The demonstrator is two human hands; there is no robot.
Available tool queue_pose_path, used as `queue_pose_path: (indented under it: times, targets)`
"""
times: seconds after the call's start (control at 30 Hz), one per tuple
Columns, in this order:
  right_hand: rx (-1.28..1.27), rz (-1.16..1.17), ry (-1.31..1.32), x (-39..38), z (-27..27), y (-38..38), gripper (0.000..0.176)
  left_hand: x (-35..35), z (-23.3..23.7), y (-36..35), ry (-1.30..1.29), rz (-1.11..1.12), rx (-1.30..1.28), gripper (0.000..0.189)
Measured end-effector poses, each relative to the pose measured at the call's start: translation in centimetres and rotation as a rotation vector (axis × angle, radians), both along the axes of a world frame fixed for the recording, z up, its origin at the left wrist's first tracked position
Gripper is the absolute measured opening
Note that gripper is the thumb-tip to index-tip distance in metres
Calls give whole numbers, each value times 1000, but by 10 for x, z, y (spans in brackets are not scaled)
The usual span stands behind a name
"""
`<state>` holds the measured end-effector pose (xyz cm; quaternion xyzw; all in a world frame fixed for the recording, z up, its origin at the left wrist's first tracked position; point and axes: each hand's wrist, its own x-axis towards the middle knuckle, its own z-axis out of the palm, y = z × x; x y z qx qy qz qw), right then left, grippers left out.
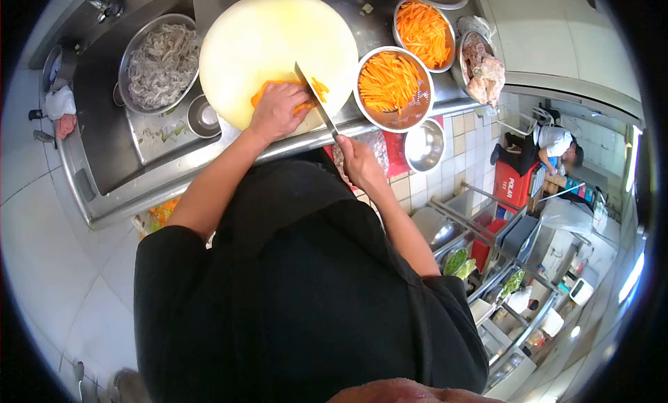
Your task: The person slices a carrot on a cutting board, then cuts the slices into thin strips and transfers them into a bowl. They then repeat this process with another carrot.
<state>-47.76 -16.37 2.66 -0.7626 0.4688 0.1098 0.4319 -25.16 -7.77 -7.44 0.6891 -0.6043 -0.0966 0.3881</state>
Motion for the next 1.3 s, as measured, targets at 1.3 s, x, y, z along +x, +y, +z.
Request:
queue_pose_path:
  times: [1.3]
  targets:
    - [53,-85,43,17,1,7,56,20,10,13,-6,-101,129,27]
